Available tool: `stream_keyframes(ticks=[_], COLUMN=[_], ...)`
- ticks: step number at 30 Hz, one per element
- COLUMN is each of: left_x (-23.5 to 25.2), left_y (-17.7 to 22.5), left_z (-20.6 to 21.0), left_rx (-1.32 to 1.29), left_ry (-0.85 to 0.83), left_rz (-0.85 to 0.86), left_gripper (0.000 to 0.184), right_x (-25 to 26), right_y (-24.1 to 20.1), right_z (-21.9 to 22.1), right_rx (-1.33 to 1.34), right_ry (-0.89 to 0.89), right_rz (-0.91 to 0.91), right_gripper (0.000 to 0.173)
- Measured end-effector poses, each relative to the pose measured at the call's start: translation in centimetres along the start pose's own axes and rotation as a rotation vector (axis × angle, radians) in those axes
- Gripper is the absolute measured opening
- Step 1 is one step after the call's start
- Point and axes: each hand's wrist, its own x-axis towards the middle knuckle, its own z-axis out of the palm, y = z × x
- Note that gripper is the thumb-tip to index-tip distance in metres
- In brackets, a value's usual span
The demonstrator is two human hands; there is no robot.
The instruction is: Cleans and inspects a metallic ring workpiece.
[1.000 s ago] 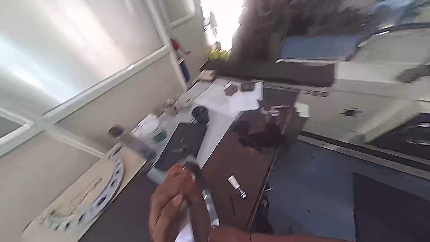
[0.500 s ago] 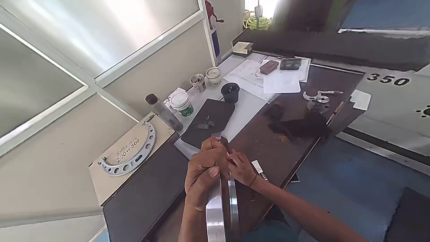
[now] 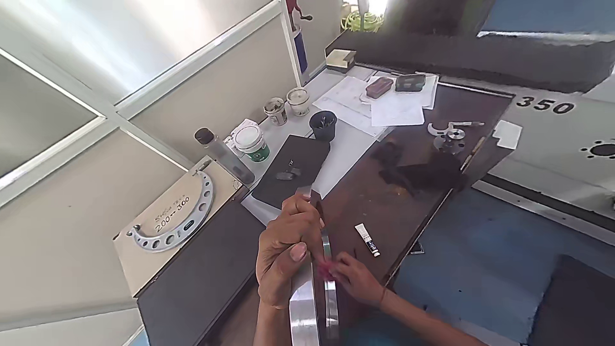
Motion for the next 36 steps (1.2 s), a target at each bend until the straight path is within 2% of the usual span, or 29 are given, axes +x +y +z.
stream_keyframes(ticks=[5,8,14,17,20,23,25,27,29,34,36], left_x=[-0.2,-0.7,0.0,-0.3,-0.6,-0.3,-0.4,-0.6,-0.6,-0.9,-0.9], left_y=[0.5,0.5,0.2,-0.1,-0.1,0.0,0.1,0.2,0.2,0.1,0.2], left_z=[-0.1,-0.7,0.1,-0.4,-0.7,-0.8,-0.7,-0.4,-0.2,-0.2,-0.1], left_rx=[0.056,0.092,0.039,0.029,0.025,0.032,0.042,0.044,0.043,0.039,0.046], left_ry=[-0.015,-0.023,0.026,-0.003,-0.020,-0.023,-0.018,-0.009,0.002,0.012,0.018], left_rz=[-0.002,-0.006,0.057,0.049,0.022,0.032,0.050,0.057,0.056,0.070,0.064], left_gripper=[0.049,0.050,0.050,0.048,0.047,0.046,0.047,0.047,0.048,0.049,0.049], right_x=[6.4,6.5,2.3,4.2,7.6,9.5,10.1,10.5,10.4,9.4,8.8], right_y=[1.5,1.0,-1.4,-0.8,-1.5,-4.2,-5.3,-5.7,-5.4,-0.6,0.6], right_z=[-1.7,-0.8,0.5,-0.1,-2.0,-4.8,-6.4,-7.2,-7.0,-2.8,-1.5], right_rx=[-0.157,-0.210,-0.154,-0.197,-0.192,-0.013,0.021,0.002,-0.024,-0.211,-0.236], right_ry=[0.128,0.199,-0.040,-0.020,0.012,0.303,0.549,0.671,0.648,0.290,0.307], right_rz=[-0.013,-0.043,0.058,0.038,0.113,0.140,0.004,-0.117,-0.164,-0.205,-0.243], right_gripper=[0.022,0.019,0.021,0.022,0.025,0.029,0.036,0.041,0.040,0.027,0.023])
